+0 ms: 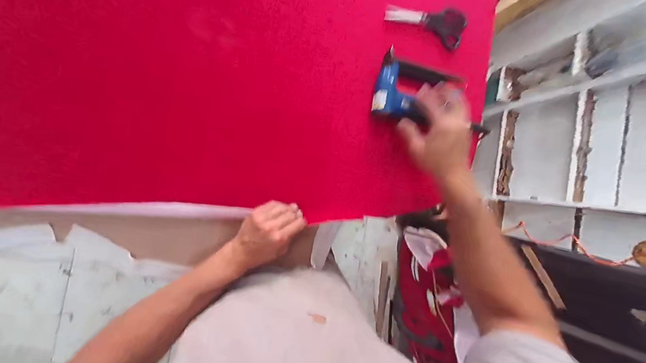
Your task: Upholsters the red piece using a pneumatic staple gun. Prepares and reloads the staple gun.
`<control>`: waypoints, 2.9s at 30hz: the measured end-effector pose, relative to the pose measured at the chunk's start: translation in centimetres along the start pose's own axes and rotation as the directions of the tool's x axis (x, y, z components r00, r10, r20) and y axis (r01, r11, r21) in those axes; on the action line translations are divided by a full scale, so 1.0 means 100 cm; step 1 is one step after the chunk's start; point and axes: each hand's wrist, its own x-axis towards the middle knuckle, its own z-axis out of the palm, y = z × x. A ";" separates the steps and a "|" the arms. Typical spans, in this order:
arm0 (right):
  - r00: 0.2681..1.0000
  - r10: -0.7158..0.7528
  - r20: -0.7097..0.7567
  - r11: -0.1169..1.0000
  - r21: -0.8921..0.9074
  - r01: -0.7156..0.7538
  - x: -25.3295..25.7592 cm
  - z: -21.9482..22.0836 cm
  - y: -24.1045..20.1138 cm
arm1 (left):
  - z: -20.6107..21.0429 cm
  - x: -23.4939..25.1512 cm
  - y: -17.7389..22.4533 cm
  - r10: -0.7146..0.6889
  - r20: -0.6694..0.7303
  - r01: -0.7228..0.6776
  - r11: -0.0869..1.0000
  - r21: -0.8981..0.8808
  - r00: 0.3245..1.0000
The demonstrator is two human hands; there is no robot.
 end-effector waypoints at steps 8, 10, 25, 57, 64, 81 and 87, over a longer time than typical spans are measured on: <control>0.909 -0.209 0.360 0.959 -0.107 0.263 0.061 -0.004 0.068 | 0.004 -0.001 0.003 0.050 0.073 -0.059 0.992 0.115 0.996; 0.898 -0.175 0.404 0.956 -0.150 0.253 0.059 -0.013 0.054 | 0.004 -0.002 0.006 0.065 0.093 -0.078 0.985 0.151 0.994; 0.829 0.338 0.446 0.767 0.380 -0.517 -0.183 -0.041 -0.083 | 0.001 -0.015 0.014 0.029 0.185 -0.050 0.993 0.109 0.982; 0.688 0.614 0.387 0.670 0.206 -0.713 -0.240 -0.021 -0.202 | -0.020 -0.051 0.006 0.071 0.209 -0.067 0.997 -0.026 0.975; 0.673 0.727 0.137 0.437 0.663 -0.608 -0.315 -0.056 -0.205 | -0.023 -0.049 0.006 0.080 0.180 -0.080 0.997 -0.011 0.980; 0.802 0.451 0.393 0.619 0.510 -0.598 -0.217 -0.010 -0.195 | -0.126 -0.086 -0.080 0.120 0.149 -0.145 0.974 0.172 0.982; 0.710 0.537 0.456 0.499 0.506 -0.703 -0.194 -0.010 -0.240 | -0.133 -0.078 -0.094 0.318 0.242 -0.332 0.943 0.021 0.917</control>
